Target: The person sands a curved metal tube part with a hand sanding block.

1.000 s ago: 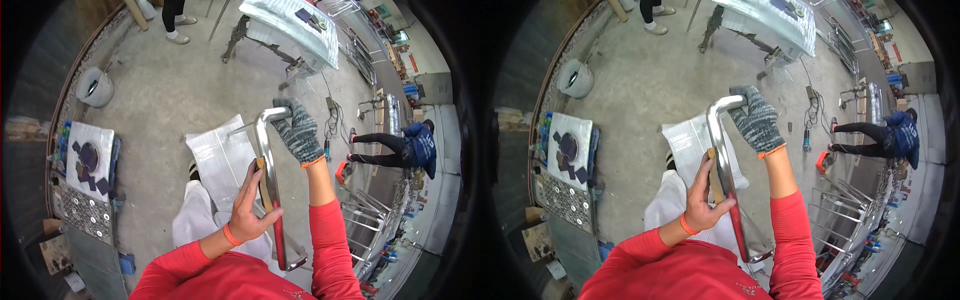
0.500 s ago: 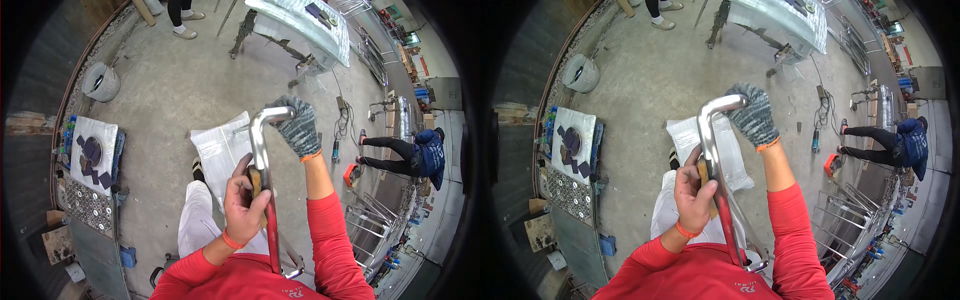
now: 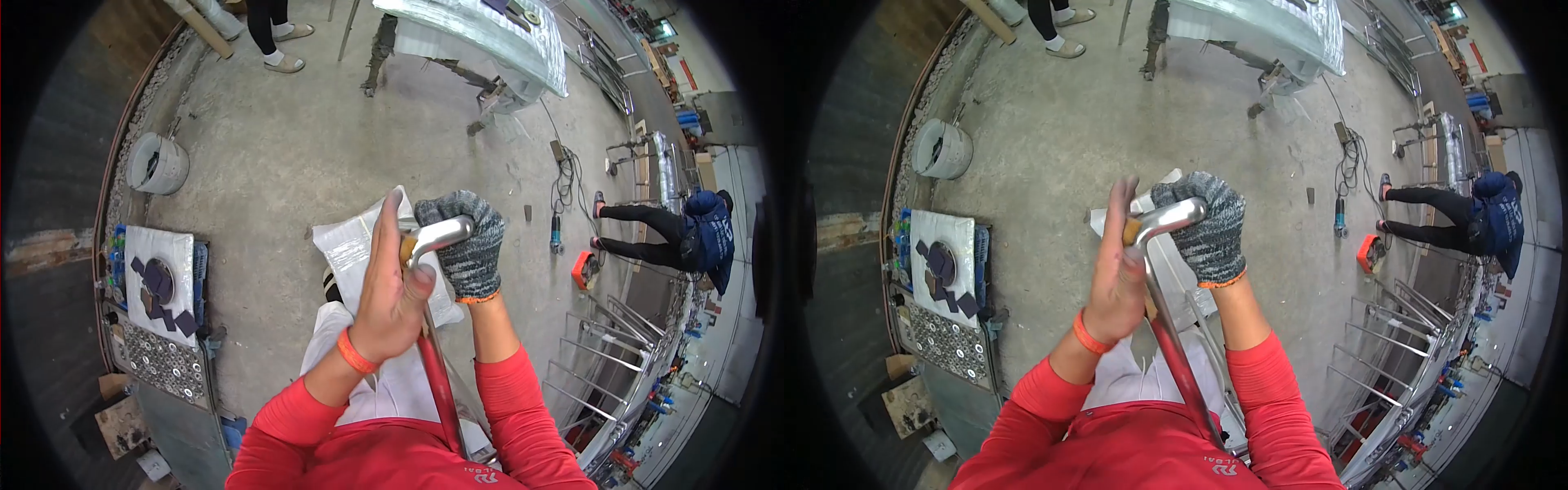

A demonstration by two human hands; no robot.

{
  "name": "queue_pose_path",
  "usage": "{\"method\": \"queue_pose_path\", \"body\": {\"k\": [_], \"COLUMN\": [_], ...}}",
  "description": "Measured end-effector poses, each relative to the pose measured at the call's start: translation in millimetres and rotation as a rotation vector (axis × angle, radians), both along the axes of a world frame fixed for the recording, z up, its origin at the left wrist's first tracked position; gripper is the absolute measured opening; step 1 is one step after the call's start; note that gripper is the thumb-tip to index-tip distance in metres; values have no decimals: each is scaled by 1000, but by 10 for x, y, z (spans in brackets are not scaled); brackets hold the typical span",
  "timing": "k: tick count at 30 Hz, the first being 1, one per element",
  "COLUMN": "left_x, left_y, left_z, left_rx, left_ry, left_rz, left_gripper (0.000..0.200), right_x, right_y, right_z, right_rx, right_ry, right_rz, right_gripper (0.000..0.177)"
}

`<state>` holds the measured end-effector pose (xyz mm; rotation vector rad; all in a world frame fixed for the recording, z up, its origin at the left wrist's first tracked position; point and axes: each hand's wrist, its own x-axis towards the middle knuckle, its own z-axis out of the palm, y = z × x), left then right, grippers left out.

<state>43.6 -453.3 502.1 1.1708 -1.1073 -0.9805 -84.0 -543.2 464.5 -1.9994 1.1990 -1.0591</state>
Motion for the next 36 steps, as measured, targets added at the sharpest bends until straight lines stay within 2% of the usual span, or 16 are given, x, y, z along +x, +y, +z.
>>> {"method": "queue_pose_path", "body": {"k": [3, 7, 10, 11, 12, 14, 17, 20, 21, 22, 24, 28, 29, 32, 34, 36], "left_x": [289, 382, 353, 319, 264, 112, -209, -51, -15, 102, 341, 345, 304, -13, -330, -239], "left_y": [-349, -677, -568, -483, -388, -200, 122, -37, -261, -403, -553, -634, -499, 32, 318, 227], "left_z": [-78, 3, -27, -37, -63, -128, -132, -139, -406, -350, -105, -122, -155, -222, -160, -258], "left_rx": [5, 54, 23, 38, 47, -116, -134, -132, -343, -352, 2, -97, -106, -40, -182, -114], "left_ry": [-83, -53, -89, -42, -37, -221, -352, -260, -282, -282, -1, -73, -93, -169, -74, -90], "left_rz": [-307, -513, -435, -386, -385, -129, 65, 25, 46, 46, -471, -574, -444, -98, 13, 0], "left_gripper": [83, 85, 95, 105, 105, 108, 113, 109, 104, 104, 101, 85, 81, 89, 100, 114], "right_x": [28, 85, 89, 72, 66, 68, 127, 135, 130, 129, 105, 54, 72, 53, 102, 125], "right_y": [54, 84, 113, 138, 147, 104, 29, 23, 33, 36, 130, 98, 96, 63, 18, 47], "right_z": [-47, -89, -136, -185, -273, -440, -356, -412, -392, -348, -239, -214, -203, -319, -340, -424], "right_rx": [-62, -50, -139, 48, 57, -65, 28, 36, 33, 24, -83, -121, -36, -31, -22, 129], "right_ry": [-5, 39, 31, -118, -113, -245, -322, -352, -309, -311, -26, 49, -192, -33, -154, -538], "right_rz": [-49, -98, -162, -161, -161, -276, -306, -296, -288, -289, -244, -216, -195, -312, -311, -358], "right_gripper": [24, 26, 26, 23, 23, 23, 25, 23, 22, 22, 22, 23, 21, 19, 18, 15]}}
